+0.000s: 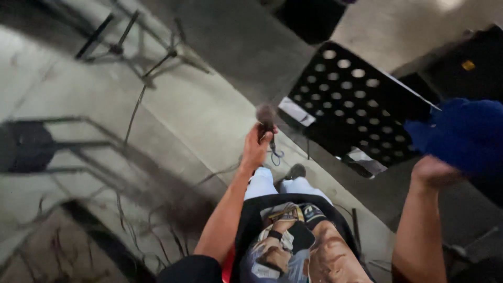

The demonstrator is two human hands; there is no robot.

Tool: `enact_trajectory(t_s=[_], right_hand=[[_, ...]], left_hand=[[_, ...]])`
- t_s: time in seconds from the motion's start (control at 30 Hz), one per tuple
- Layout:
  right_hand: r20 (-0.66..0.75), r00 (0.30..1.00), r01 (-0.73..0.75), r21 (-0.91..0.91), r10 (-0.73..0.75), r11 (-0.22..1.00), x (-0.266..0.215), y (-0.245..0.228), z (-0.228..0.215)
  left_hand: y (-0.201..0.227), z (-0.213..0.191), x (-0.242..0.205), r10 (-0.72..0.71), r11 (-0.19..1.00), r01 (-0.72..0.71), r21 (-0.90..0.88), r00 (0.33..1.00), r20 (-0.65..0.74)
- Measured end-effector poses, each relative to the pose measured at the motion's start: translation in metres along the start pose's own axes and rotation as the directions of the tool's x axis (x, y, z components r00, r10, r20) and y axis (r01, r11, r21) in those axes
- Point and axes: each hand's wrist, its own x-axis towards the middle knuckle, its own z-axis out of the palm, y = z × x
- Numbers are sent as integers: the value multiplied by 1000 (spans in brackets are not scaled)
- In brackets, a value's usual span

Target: Wiping down a music stand and a microphone stand with a blue cloth on a stage.

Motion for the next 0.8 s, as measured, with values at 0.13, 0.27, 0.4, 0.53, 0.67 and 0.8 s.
enact_trajectory(t_s=[0.13,0.27,0.4,0.53,0.67,0.8], right_hand=[[210,976,-4,282,-58,959,16,-69,88],[522,846,-46,278,-111,959,4,-95,196],[813,582,-401,298,-10,866,-82,-92,264],[886,453,-433,320,-104,843,-95,-135,300],[901,318,-514,426,-296,745,-86,-192,311],[895,147,-524,431,-420,734,-113,-214,314]], left_hand=[[41,-21,-22,-90,911,56,-409,994,-64],[52,-21,-52,-103,797,-6,-604,984,-147],[61,19,-83,-85,967,-23,-252,909,-408],[86,55,-125,370,920,-220,325,761,-534],[56,55,-172,159,986,-146,78,701,-695],[69,55,-225,78,963,-253,-94,593,-802]])
